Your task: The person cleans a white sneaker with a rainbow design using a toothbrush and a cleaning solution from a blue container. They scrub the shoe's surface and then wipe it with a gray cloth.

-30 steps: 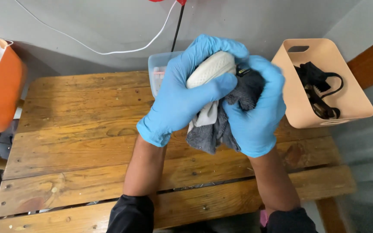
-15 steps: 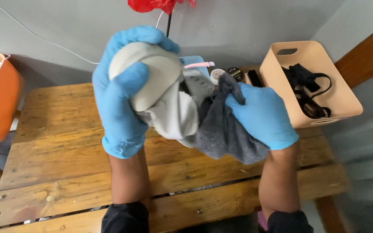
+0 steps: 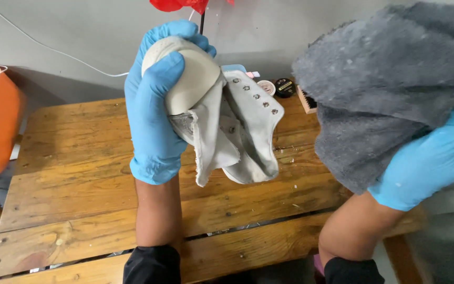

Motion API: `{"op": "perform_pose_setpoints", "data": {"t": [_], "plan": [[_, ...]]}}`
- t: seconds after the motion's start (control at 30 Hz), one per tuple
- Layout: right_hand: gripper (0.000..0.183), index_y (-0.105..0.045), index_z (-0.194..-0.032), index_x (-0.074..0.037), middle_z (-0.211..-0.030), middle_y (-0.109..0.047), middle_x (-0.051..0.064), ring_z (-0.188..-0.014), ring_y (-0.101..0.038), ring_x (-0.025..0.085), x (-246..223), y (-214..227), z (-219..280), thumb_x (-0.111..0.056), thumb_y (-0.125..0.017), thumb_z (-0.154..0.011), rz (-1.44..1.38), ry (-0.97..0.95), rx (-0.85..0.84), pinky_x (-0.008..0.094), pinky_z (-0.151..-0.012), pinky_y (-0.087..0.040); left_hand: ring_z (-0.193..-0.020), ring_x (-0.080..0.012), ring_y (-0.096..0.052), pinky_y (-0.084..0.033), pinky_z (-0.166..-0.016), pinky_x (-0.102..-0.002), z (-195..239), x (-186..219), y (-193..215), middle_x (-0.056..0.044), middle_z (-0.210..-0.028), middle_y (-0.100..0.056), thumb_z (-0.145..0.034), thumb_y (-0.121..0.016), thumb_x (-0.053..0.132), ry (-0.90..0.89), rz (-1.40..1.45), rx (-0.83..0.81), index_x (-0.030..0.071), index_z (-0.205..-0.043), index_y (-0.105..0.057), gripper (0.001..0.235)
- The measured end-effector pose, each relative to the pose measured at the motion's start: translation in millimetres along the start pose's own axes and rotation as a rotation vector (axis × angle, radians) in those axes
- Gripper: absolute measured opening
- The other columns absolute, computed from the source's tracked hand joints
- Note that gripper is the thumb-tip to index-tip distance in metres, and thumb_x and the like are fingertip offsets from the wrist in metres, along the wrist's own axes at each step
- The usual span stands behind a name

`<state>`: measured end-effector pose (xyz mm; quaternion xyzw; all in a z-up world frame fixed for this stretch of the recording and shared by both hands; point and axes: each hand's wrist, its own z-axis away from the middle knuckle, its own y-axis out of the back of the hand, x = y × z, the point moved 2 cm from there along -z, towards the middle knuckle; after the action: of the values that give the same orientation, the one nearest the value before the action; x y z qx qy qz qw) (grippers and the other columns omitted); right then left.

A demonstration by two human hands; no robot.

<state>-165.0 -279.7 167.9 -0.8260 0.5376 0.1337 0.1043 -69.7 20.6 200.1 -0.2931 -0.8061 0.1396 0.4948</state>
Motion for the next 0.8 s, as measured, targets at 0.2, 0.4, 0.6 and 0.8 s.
{"op": "perform_pose_setpoints", "data": {"t": [0.2,0.4,0.6,0.8], "plan": [[0.067,-0.037,-0.154,-0.008,-0.150,-0.045,0.015,-0.141,-0.052,0.031,-86,-50,5,-0.026,-0.071,-0.099,-0.053,-0.169,-0.529,0.047,-0.120,-0.042,-0.107,-0.0201,-0.065,-0.056,-0.102,-0.033,5,-19,-13,-0.009,-0.112,-0.067,-0.092,-0.065,0.027,-0.019,0.059,-0.082,0.007,-0.119,-0.065,0.034],[0.069,-0.049,-0.153,-0.022,-0.102,-0.055,0.008,-0.089,-0.063,0.031,-69,-72,19,-0.026,-0.078,-0.090,0.201,-0.042,-0.963,0.046,-0.068,-0.050,-0.106,-0.0264,-0.067,-0.058,-0.101,-0.038,4,-15,-12,-0.015,-0.110,-0.068,-0.091,-0.067,0.029,-0.200,0.127,-0.030,0.005,-0.120,-0.065,0.038],[0.032,-0.070,-0.104,-0.024,-0.089,-0.068,0.006,-0.084,-0.068,0.041,-39,-57,1,-0.054,-0.065,-0.093,0.553,-0.099,-1.251,0.056,-0.062,-0.053,-0.104,-0.0368,-0.067,-0.059,-0.098,-0.045,6,1,-4,-0.018,-0.111,-0.063,-0.090,-0.061,0.037,-0.398,-0.049,0.063,0.002,-0.120,-0.062,0.046],[0.038,-0.069,-0.118,0.006,-0.110,-0.072,0.027,-0.100,-0.071,0.045,13,-2,-1,-0.018,-0.097,-0.110,0.437,0.095,-0.632,0.051,-0.082,-0.052,-0.104,-0.0366,-0.063,-0.055,-0.102,-0.048,-6,-10,0,-0.019,-0.109,-0.063,-0.090,-0.066,0.029,-0.356,0.325,-0.046,0.001,-0.118,-0.066,0.040]]}}
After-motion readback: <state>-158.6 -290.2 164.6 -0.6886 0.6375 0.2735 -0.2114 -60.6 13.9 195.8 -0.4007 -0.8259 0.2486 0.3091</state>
